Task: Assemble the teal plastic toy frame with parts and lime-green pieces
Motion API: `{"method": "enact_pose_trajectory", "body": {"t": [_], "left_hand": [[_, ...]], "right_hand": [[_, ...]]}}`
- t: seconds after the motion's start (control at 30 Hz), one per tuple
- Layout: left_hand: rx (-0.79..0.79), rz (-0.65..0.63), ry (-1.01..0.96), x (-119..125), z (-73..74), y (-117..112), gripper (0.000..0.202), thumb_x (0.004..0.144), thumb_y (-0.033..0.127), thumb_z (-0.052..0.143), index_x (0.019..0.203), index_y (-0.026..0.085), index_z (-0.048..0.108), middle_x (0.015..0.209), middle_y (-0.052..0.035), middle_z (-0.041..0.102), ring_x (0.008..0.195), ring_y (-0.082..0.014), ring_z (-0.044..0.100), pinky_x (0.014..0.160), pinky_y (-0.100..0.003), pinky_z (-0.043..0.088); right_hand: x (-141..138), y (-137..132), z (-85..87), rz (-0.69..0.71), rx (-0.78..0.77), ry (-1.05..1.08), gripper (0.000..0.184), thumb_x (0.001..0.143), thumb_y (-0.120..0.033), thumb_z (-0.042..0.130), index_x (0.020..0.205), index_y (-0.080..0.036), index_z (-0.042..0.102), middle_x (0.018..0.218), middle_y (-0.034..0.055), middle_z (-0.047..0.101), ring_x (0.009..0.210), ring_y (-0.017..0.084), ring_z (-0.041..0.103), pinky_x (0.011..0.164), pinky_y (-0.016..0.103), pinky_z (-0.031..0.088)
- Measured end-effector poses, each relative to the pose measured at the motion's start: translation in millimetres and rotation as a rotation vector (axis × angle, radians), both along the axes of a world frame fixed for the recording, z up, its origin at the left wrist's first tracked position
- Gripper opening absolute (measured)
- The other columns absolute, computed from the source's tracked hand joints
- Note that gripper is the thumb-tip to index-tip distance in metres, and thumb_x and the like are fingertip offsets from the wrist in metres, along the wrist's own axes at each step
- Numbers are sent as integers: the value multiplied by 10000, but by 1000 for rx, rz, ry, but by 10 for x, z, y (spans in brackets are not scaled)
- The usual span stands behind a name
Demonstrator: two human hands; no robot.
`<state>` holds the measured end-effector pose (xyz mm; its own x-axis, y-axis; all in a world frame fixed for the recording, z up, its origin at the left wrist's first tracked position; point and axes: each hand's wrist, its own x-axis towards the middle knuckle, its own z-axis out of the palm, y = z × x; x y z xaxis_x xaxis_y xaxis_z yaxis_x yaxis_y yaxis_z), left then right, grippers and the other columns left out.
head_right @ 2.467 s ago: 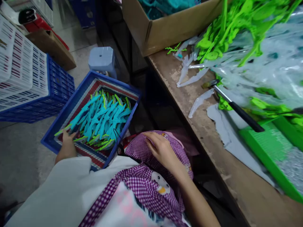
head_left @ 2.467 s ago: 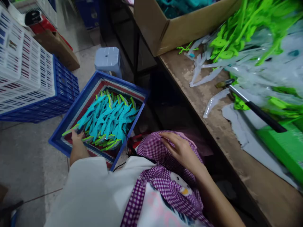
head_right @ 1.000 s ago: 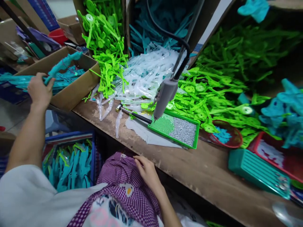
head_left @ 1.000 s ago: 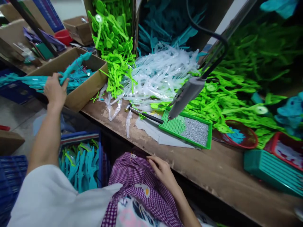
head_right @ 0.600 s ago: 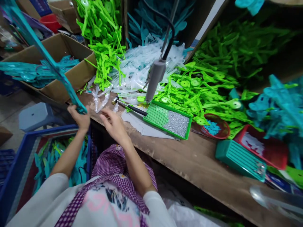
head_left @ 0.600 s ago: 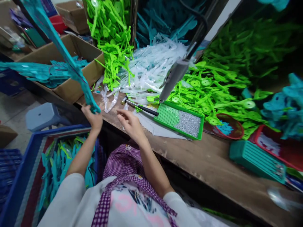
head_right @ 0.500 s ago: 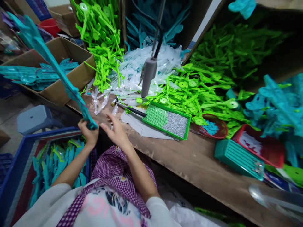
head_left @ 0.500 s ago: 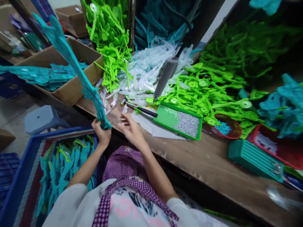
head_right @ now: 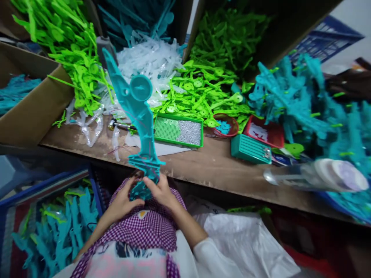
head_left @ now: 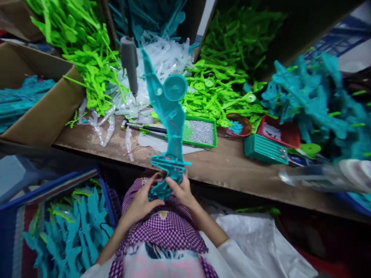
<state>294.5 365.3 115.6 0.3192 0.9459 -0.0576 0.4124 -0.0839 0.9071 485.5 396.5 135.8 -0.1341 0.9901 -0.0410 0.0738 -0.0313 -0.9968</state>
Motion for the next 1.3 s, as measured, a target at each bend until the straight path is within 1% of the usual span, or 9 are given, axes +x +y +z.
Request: {"method": "enact_pose_trajectory", "body": {"t": [0.07, 0.13, 0.27, 0.37, 0.5, 0.63, 0.77, 1.0, 1.3], "left_hand": [[-36, -192, -100, 351, 126, 221, 688, 797, 338, 715, 1418, 327, 418, 1406, -93, 544, 1282, -297, 542, 1068, -479, 464], [-55, -272, -207, 707, 171, 489, 660, 816, 317, 672, 1419, 259, 409, 1371, -114, 564, 1222, -286, 584, 1032, -461, 492], [18, -122, -205, 1239, 32, 1112, 634, 716, 258, 691, 1298, 153, 463, 1088, -117, 670, 927, -254, 671, 851, -419, 563], [166, -69, -120, 1363, -140, 1570, 677, 673, 288, 723, 1282, 156, 458, 1125, -129, 654, 976, -265, 654, 884, -426, 541], [294, -113, 25, 1285, -294, 1946, 671, 652, 320, 740, 1250, 153, 487, 1165, -145, 651, 1059, -299, 639, 927, -437, 516], [312, -151, 96, 1246, -357, 2016, 688, 664, 351, 728, 1267, 126, 486, 1150, -158, 656, 1013, -311, 656, 890, -443, 532], [312, -142, 111, 1277, -389, 2010, 698, 629, 367, 748, 1240, 136, 503, 1105, -141, 663, 950, -310, 668, 822, -431, 553], [287, -113, 126, 1280, -409, 2020, 743, 616, 437, 747, 1245, 130, 499, 1088, -148, 659, 905, -311, 669, 779, -433, 556], [306, -140, 142, 1280, -382, 2003, 702, 666, 429, 704, 1263, 132, 487, 1128, -144, 659, 957, -289, 665, 827, -409, 546]], "right_hand": [[201, 78, 14, -206, -35, 36, 407, 858, -591, 534, 982, -211, 613, 833, 61, 725, 705, 211, 691, 665, 370, 600], [385, 306, 99, -335, -24, 12, 433, 845, -592, 556, 1001, -193, 616, 837, 70, 731, 702, 206, 689, 680, 367, 594], [811, 890, 253, -397, 156, -210, 583, 804, -635, 580, 1188, -196, 599, 1126, 116, 702, 982, 222, 673, 862, 369, 565], [1266, 1010, 206, -475, 222, -331, 728, 771, -642, 611, 1349, -210, 510, 1405, 154, 545, 1084, 232, 642, 878, 373, 556], [2001, 703, 51, -753, 195, -531, 474, 862, -538, 520, 1106, -162, 674, 1121, 138, 712, 969, 232, 676, 884, 397, 532], [2753, 426, 52, -970, 85, -861, 345, 870, -381, 498, 967, -136, 721, 1002, 154, 745, 911, 268, 680, 883, 411, 500], [3221, 385, 160, -1140, -67, -1145, 371, 894, -261, 416, 1083, -106, 697, 1086, 196, 712, 984, 293, 645, 906, 414, 453], [3241, 608, 127, -1148, -463, -1249, 429, 972, -293, 328, 1224, -140, 639, 1264, 221, 574, 960, 303, 630, 824, 424, 450], [3376, 740, 90, -989, -279, -1278, 318, 890, -215, 432, 1055, -155, 697, 1147, 194, 662, 964, 301, 618, 836, 407, 450]]}}
